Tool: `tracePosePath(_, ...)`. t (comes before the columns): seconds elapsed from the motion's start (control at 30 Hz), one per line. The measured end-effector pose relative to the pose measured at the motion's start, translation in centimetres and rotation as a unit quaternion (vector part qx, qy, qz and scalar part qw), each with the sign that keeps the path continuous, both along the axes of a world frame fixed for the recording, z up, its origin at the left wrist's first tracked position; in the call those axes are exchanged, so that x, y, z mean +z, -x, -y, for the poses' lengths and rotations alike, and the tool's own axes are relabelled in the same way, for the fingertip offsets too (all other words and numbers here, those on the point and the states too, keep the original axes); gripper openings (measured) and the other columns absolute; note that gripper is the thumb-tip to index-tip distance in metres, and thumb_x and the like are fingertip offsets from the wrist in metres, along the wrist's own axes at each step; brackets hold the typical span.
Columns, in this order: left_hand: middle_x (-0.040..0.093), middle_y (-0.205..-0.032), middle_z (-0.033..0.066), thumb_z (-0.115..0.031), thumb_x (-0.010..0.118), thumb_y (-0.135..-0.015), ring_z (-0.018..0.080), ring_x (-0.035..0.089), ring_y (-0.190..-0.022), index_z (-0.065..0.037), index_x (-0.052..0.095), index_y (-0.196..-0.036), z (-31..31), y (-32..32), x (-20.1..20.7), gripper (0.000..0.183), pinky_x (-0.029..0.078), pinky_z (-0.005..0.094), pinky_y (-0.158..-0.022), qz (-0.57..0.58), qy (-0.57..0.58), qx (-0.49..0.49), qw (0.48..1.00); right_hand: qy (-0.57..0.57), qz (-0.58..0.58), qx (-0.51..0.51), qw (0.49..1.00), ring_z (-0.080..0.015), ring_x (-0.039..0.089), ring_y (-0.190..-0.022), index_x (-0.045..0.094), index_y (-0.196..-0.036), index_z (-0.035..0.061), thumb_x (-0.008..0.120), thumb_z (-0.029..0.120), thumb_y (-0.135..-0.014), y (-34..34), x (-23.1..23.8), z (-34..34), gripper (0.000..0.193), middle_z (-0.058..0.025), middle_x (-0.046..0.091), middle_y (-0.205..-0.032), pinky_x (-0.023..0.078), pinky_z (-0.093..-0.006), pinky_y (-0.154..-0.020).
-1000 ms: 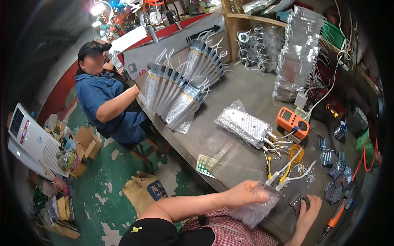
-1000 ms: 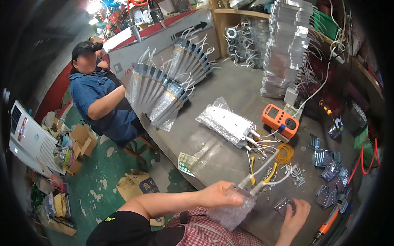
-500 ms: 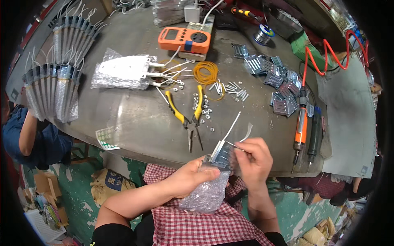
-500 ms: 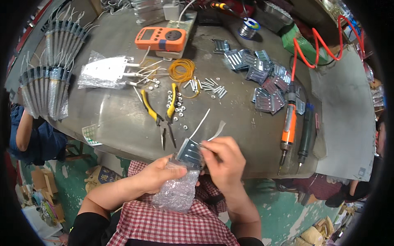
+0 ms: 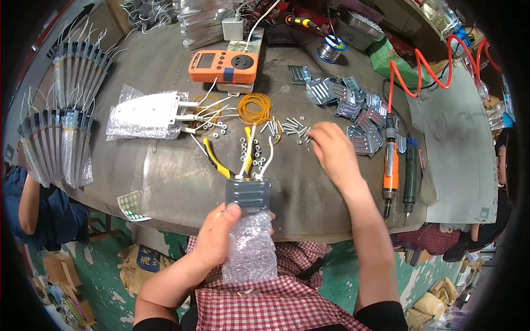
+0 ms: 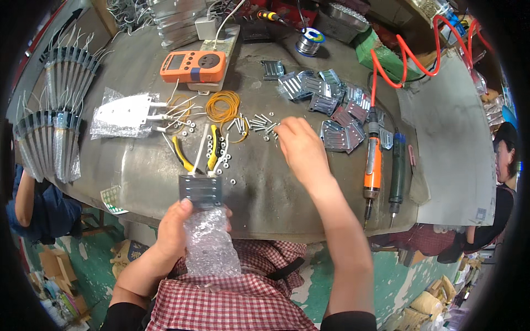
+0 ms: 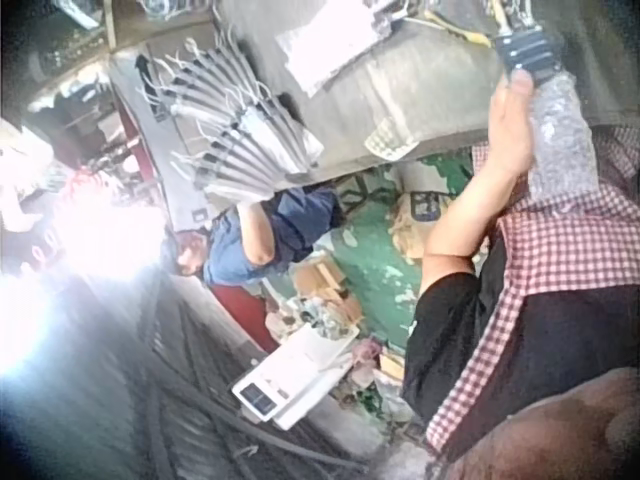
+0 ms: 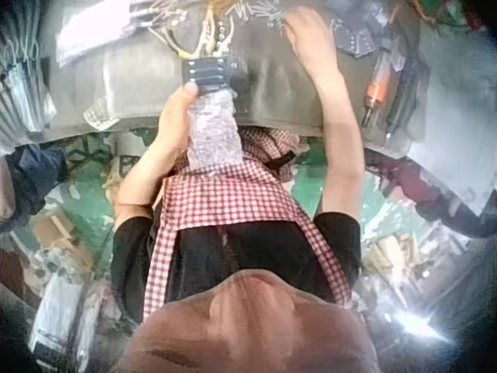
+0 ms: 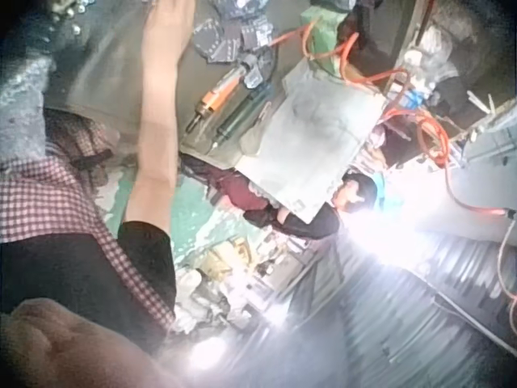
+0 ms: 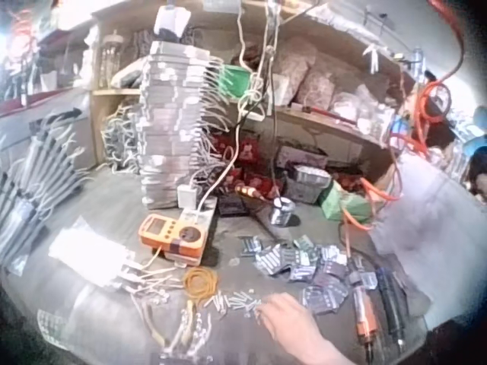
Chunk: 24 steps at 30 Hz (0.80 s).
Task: Assembling electronic components using a power screwdriver.
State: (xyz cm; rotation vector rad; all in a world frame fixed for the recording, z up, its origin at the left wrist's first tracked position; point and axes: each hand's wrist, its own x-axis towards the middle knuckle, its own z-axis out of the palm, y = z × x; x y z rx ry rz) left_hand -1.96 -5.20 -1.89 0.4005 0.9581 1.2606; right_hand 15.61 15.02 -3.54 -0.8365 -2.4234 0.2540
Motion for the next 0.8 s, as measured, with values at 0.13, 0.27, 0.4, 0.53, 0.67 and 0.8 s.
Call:
tracePosePath(0.13,0.059,-0.099,0.0225,-0.045,0.044,-0.087,0.0286,0.062,-0.082,0.004,0.048,-0.113,0.0,0.6,-0.4,0.056,0.052,0.0402,-0.071,-0.009,-0.007,0.017,1.0,-0.082,0.187,0.04,0.978,-0.0263,0.054,-0.083,0.053,-0.087,0.0037,0.057,0.001,-0.071,0.9,-0.2,-0.4,0.016,-0.0081,0.052,-0.087,0.049,-0.0375,-0.067)
tracePosePath(0.27,0.059,-0.101,0.0224,-0.043,0.044,-0.088,0.0286,0.062,-0.083,0.003,0.046,-0.115,-0.4,0.6,-0.9,0.053,0.052,0.0406,-0.071,0.013,-0.015,0.023,1.0,-0.044,0.144,0.039,0.988,-0.0261,0.054,-0.083,0.052,-0.085,0.0041,0.059,0.001,-0.071,1.8,0.6,0.7,0.016,-0.0077,0.051,-0.084,0.048,-0.0367,-0.068)
tracePosePath(0.4,0.058,-0.103,0.022,-0.04,0.042,-0.09,0.0285,0.061,-0.084,0.001,0.045,-0.117,-1.3,0.3,-1.1,0.049,0.052,0.0407,-0.071,0.034,-0.013,0.031,0.999,0.034,0.024,0.01,0.999,-0.025,0.055,-0.077,0.055,-0.084,0.0042,0.062,-0.001,-0.07,0.8,0.1,2.2,0.016,-0.0082,0.052,-0.082,0.048,-0.0335,-0.064)
tracePosePath(0.53,0.058,-0.104,0.0214,-0.039,0.041,-0.09,0.0283,0.062,-0.085,0.001,0.044,-0.119,-1.5,0.1,-1.4,0.049,0.052,0.0409,-0.072,0.052,-0.014,0.017,0.998,0.183,-0.065,-0.066,0.979,-0.0158,0.059,-0.067,0.059,-0.088,0.0027,0.063,-0.001,-0.076,0.6,0.1,3.9,0.013,-0.0066,0.057,-0.081,0.047,-0.025,-0.059)
tracePosePath(0.67,0.058,-0.106,0.0213,-0.038,0.04,-0.091,0.0289,0.062,-0.085,0.001,0.043,-0.121,-1.4,-0.3,-1.5,0.05,0.053,0.041,-0.073,0.04,0.0,0.015,0.999,0.552,-0.23,0.055,0.8,-0.0076,0.06,-0.073,0.061,-0.096,-0.0009,0.062,0.001,-0.081,1.2,2.2,7.5,0.015,-0.0039,0.063,-0.082,0.047,-0.0221,-0.059)
tracePosePath(0.8,0.058,-0.105,0.0183,-0.036,0.041,-0.092,0.0223,0.062,-0.083,0.001,0.045,-0.12,-1.2,-0.3,-1.6,0.047,0.051,0.0343,-0.073,0.004,-0.016,-0.006,1.0,0.286,-0.153,0.084,0.942,-0.0172,0.062,-0.068,0.061,-0.092,-0.0003,0.064,0.002,-0.078,1.7,2.2,9.3,0.014,-0.0085,0.062,-0.077,0.048,-0.028,-0.057)
